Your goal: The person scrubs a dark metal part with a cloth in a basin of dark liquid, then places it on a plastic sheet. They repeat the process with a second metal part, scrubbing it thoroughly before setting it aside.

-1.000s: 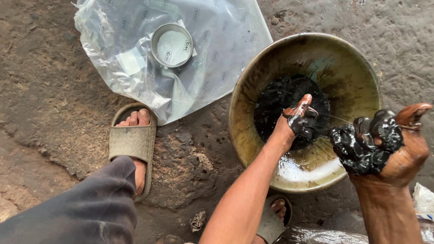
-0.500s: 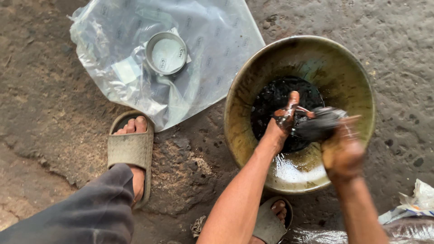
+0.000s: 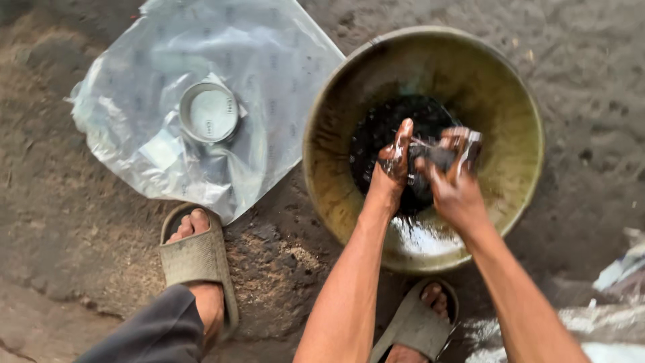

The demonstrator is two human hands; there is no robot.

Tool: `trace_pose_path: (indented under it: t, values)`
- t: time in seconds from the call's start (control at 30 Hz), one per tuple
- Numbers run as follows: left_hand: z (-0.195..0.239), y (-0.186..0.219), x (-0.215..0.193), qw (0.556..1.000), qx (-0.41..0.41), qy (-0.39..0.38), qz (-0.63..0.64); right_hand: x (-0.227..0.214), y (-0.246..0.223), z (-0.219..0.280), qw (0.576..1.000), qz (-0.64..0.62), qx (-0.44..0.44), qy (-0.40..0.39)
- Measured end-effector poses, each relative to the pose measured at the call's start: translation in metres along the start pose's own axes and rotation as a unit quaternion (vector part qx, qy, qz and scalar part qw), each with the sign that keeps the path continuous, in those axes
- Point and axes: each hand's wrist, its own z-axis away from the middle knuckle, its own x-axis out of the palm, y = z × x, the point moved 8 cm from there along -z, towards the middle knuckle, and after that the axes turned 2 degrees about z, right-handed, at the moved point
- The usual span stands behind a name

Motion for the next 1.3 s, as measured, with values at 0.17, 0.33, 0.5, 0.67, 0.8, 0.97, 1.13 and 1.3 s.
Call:
trace_pose_path:
  t: [0.17, 0.33, 0.5, 0.67, 0.8, 0.97, 1.13, 1.3]
  values:
    - [0.000, -0.031, -0.006, 0.975, -0.181, 0.046, -0.117, -0.010, 0.036, -0.004, 0.933, -0.220, 0.285, 0.005]
    - [0.001, -0.016, 0.004, 0.976, -0.219, 0.020, -0.011, -0.028, 0.004, 0.009, 0.897, -0.334, 0.284, 0.055]
    - [-0.006, -0.027, 0.002, 0.984, -0.143, 0.013, -0.101, -0.026, 0.028, -0.007, 0.907, -0.296, 0.290, 0.072]
    - [-0.007, -0.011, 0.013, 0.981, -0.122, -0.058, -0.137, -0.031, 0.026, 0.005, 0.875, -0.376, 0.290, 0.094]
    - [-0.006, -0.006, 0.018, 0.978, -0.160, -0.056, -0.124, -0.046, 0.010, 0.009, 0.930, -0.258, 0.254, 0.062]
    - [-0.007, 0.015, 0.038, 0.986, -0.006, -0.107, -0.125, -0.049, 0.027, -0.020, 0.943, -0.276, 0.169, 0.074]
    - [-0.007, 0.004, 0.021, 0.965, -0.201, -0.060, -0.156, -0.030, 0.019, 0.012, 0.885, -0.332, 0.325, -0.007]
    - [-0.011, 0.004, 0.026, 0.970, -0.126, -0.061, -0.198, -0.038, 0.027, -0.006, 0.904, -0.352, 0.234, 0.059]
